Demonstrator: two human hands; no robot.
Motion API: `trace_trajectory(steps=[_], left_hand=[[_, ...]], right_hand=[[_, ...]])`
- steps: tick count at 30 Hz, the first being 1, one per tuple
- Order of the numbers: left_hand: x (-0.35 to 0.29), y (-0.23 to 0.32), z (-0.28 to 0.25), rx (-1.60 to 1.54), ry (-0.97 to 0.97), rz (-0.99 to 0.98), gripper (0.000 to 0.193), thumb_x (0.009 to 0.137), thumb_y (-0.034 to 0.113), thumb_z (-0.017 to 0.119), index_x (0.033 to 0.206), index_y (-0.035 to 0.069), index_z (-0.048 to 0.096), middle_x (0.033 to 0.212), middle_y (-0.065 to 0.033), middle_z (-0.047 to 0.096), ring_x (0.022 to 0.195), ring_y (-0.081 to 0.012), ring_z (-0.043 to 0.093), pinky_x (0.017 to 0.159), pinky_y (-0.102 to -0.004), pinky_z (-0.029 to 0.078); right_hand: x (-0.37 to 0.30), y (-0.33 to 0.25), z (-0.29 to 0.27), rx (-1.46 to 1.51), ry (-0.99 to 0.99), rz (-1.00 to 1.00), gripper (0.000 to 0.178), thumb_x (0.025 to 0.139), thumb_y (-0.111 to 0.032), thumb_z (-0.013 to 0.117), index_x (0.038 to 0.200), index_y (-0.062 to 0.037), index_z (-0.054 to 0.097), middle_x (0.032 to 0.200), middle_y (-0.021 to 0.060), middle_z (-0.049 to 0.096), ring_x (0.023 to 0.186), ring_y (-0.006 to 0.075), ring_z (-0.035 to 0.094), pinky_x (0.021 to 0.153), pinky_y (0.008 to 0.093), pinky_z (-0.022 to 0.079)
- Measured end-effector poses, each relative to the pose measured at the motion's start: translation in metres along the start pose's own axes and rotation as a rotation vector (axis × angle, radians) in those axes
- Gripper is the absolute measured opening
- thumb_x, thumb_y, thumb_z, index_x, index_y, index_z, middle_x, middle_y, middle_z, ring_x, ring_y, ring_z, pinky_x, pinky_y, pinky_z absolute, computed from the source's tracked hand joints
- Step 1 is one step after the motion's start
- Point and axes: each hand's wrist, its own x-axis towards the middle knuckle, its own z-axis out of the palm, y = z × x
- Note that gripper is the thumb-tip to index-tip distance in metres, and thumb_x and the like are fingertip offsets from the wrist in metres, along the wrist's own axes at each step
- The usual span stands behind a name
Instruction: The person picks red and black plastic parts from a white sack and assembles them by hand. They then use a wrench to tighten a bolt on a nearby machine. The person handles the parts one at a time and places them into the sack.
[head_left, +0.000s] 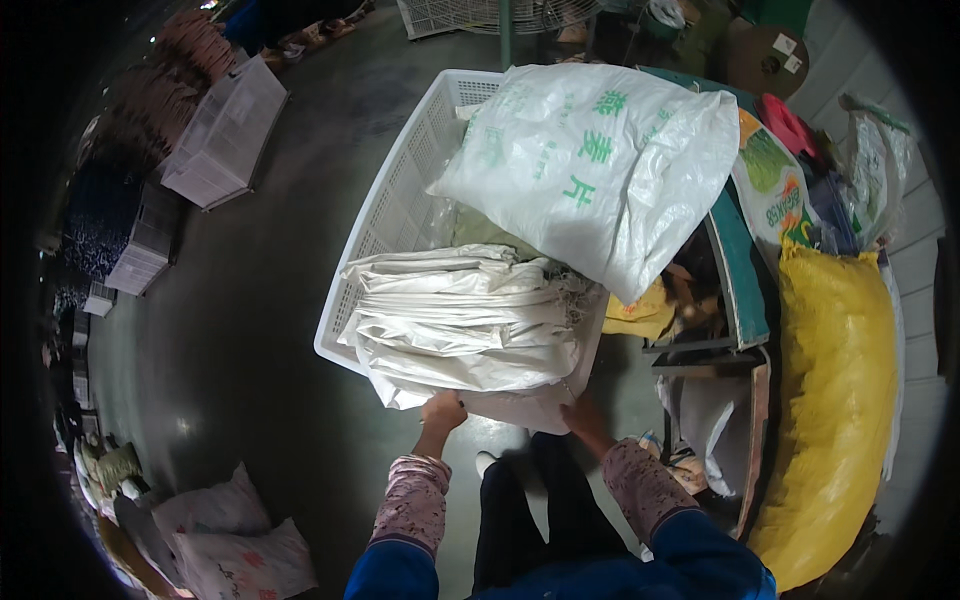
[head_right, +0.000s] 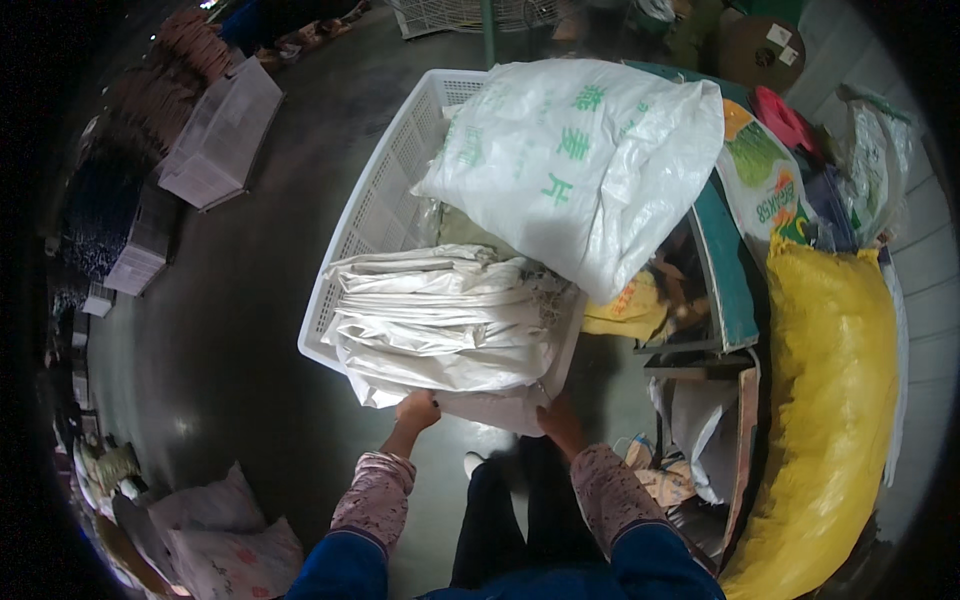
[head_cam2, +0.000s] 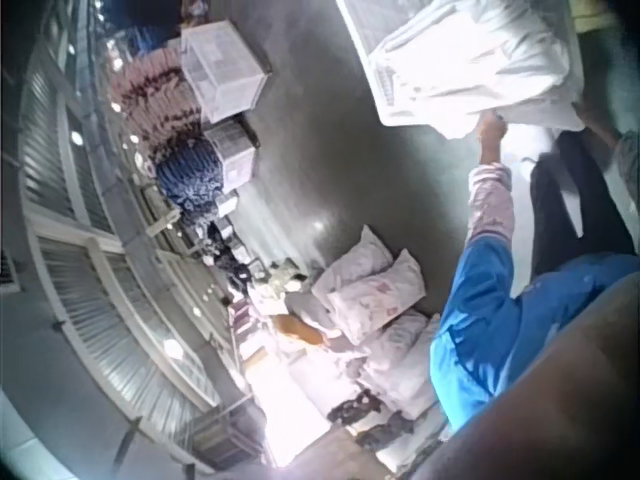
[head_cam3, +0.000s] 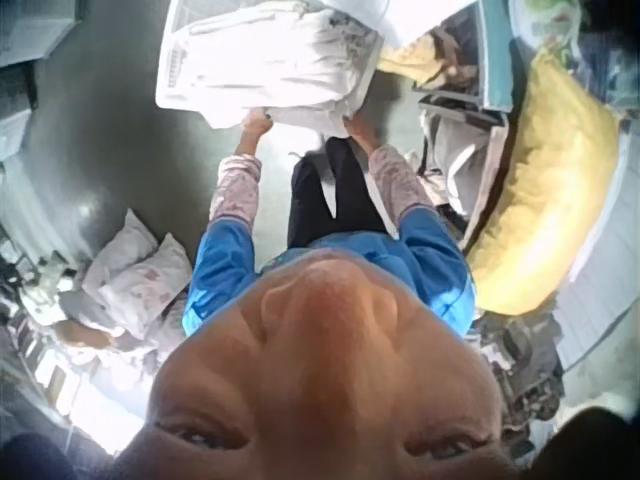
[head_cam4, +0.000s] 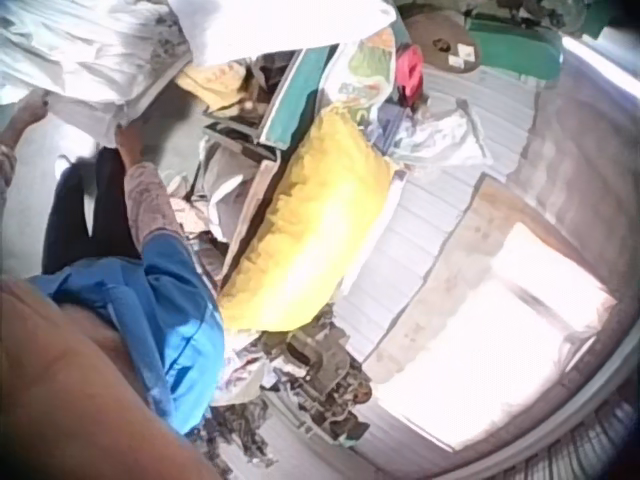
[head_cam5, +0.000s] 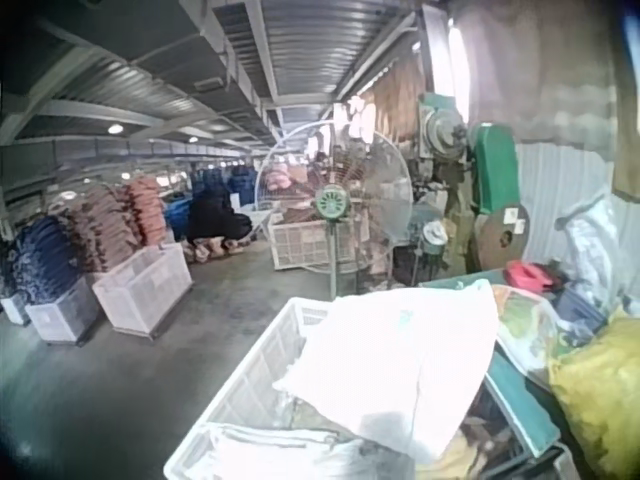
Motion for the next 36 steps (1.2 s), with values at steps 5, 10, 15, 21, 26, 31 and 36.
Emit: trace_trajectory(steps=[5,10,15,21,26,31,36], left_hand=[[-0.01,-0.006,0.013,0.05,0.113,0.125,0.015,0.075,0.015,0.049,0.083,0.007,0.059,0.078,-0.0164,0.062,0.076,-0.0334,0.061,0.069,-0.0423,0.048],[-0.027,-0.013,0.033,-0.031,0.142,0.121,0.02,0.075,0.016,0.051,0.092,0.007,0.055,0.082,-0.0191,0.061,0.08,-0.0355,0.059,0.07,-0.0447,0.046],[-0.041,-0.024,0.083,-0.106,0.307,0.146,0.015,0.076,0.014,0.049,0.087,0.004,0.053,0.072,-0.0194,0.061,0.07,-0.0363,0.06,0.064,-0.0473,0.046],[-0.046,-0.014,0.147,-0.155,0.355,-0.019,0.022,0.077,0.014,0.047,0.096,0.007,0.054,0.081,-0.0188,0.061,0.078,-0.0362,0.059,0.07,-0.0459,0.046],[-0.023,-0.006,0.188,-0.201,0.297,-0.175,0.033,0.079,0.014,0.045,0.111,0.012,0.052,0.099,-0.018,0.06,0.096,-0.0341,0.056,0.08,-0.0427,0.044],[-0.009,-0.006,0.243,-0.123,0.28,-0.228,0.043,0.081,0.016,0.047,0.124,0.016,0.043,0.101,-0.0172,0.06,0.097,-0.034,0.056,0.082,-0.0426,0.043],[-0.015,0.009,0.286,-0.171,0.424,-0.233,0.058,0.078,0.015,0.051,0.133,0.021,0.033,0.093,-0.0201,0.061,0.09,-0.0359,0.058,0.079,-0.0448,0.045]], right_hand=[[-0.013,-0.017,-0.009,-0.09,-0.075,0.081,0.065,0.073,-0.031,0.058,0.118,0.0045,0.029,0.099,0.0254,0.056,0.09,0.0428,0.055,0.078,0.049,0.044],[-0.028,-0.017,-0.01,-0.187,-0.105,0.107,0.061,0.077,-0.032,0.056,0.113,0.0094,0.03,0.089,0.0243,0.058,0.08,0.0386,0.059,0.072,0.0456,0.046],[-0.034,0.045,0.051,-0.354,0.108,-0.144,0.06,0.077,-0.034,0.055,0.111,0.0114,0.034,0.092,0.0262,0.057,0.082,0.0386,0.058,0.073,0.0467,0.045],[-0.047,0.071,0.071,-0.097,-0.074,-0.118,0.077,0.08,-0.037,0.05,0.118,0.0218,0.019,0.085,0.0289,0.057,0.074,0.0415,0.059,0.067,0.0466,0.048],[-0.024,0.119,0.123,-0.1,0.011,-0.293,0.074,0.081,-0.039,0.048,0.116,0.0212,0.022,0.075,0.0239,0.06,0.064,0.036,0.06,0.057,0.0443,0.048],[-0.011,0.152,0.147,-0.031,-0.103,-0.277,0.077,0.083,-0.04,0.047,0.122,0.0177,0.016,0.075,0.0193,0.062,0.065,0.0338,0.06,0.058,0.044,0.048],[0.012,0.17,0.159,0.028,-0.047,-0.347,0.061,0.081,-0.035,0.049,0.111,0.0131,0.026,0.077,0.0212,0.061,0.068,0.0367,0.06,0.063,0.0445,0.049]])
